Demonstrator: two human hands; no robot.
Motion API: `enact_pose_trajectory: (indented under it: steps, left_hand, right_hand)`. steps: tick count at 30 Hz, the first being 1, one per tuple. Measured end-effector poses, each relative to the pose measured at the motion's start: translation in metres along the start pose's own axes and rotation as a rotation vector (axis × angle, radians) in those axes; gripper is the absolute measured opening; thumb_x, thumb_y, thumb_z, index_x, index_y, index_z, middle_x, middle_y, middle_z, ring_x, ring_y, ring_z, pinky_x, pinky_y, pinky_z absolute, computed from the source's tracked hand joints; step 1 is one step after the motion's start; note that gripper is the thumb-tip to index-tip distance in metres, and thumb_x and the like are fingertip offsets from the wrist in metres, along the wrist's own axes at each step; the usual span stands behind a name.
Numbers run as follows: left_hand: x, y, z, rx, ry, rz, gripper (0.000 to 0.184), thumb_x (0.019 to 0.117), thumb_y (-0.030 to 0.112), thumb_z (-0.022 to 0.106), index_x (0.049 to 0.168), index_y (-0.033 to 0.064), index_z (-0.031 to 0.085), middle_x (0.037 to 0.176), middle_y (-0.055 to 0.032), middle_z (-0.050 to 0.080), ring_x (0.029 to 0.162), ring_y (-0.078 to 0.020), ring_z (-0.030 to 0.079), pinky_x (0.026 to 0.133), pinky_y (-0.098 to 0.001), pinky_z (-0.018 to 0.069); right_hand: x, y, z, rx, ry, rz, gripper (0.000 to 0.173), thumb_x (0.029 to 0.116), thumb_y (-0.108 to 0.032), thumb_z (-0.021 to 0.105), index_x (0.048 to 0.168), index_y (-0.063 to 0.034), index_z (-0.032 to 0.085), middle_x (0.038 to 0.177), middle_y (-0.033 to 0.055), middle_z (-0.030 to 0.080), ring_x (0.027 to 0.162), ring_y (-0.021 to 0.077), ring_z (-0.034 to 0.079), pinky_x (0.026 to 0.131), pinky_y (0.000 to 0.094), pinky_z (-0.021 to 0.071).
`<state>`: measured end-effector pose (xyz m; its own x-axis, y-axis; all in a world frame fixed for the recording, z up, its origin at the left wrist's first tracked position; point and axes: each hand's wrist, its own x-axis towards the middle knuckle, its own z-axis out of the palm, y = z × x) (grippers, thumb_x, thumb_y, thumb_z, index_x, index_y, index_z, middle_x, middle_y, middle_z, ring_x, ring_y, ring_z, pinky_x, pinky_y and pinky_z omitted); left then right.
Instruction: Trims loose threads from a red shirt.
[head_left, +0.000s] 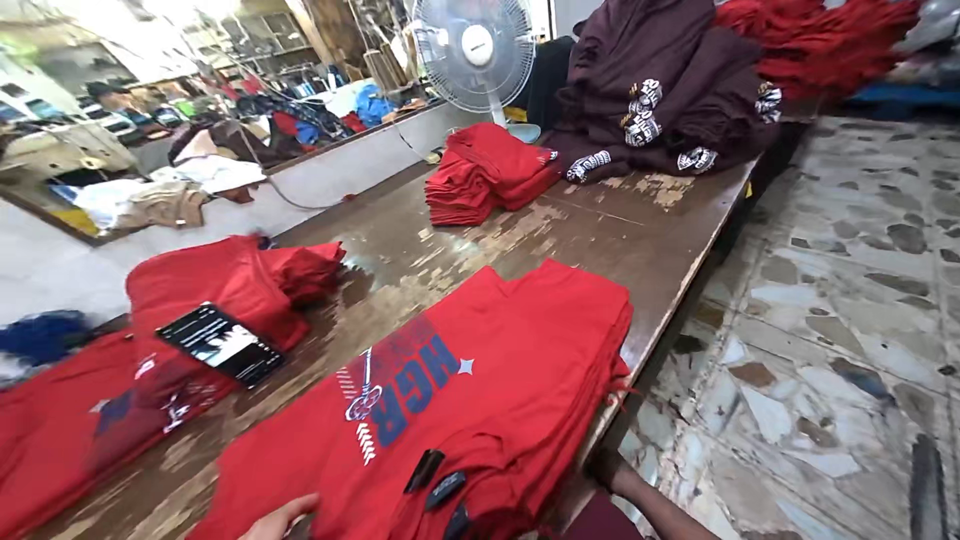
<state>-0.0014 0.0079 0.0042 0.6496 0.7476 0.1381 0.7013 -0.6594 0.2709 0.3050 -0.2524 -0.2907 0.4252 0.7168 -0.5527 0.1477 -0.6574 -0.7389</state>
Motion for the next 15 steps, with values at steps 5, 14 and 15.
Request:
enact_pose_trajectory:
  steps: [5,14,15]
  left_hand:
    - [-0.004,-0.028,0.021,0.021,0.141,0.040,0.033,0.1004,0.016,0.046,0.118,0.0069,0.071,0.116,-0.0186,0.070,0.114,-0.0393,0.064,0.102,-0.0651,0.0398]
    - [-0.060,0.059,0.003,-0.308,0.235,0.354,0.034,0.1048,0.017,0.041,0.119,0.0080,0.071,0.125,-0.0110,0.069,0.120,-0.0238,0.064,0.103,-0.0425,0.0516]
    - [-0.062,0.066,0.003,-0.305,0.200,0.367,0.034,0.1030,0.016,0.042,0.120,0.0088,0.071,0.126,-0.0112,0.068,0.120,-0.0251,0.064,0.102,-0.0436,0.0520]
  right_hand:
    - [-0.021,-0.046,-0.004,-0.185,0.004,-0.118,0.046,0.1069,-0.021,0.052,0.142,0.0092,0.054,0.144,0.0315,0.054,0.140,0.0437,0.048,0.120,0.0533,0.0326]
    - [-0.069,-0.026,-0.039,-0.444,-0.221,-0.029,0.043,0.1066,-0.029,0.053,0.122,0.0075,0.069,0.123,0.0309,0.067,0.121,0.0458,0.062,0.109,0.0607,0.0417]
    - [-0.098,-0.048,-0.057,-0.457,-0.171,-0.136,0.041,0.1057,-0.028,0.055,0.113,0.0081,0.073,0.114,0.0299,0.071,0.113,0.0441,0.066,0.105,0.0596,0.0457]
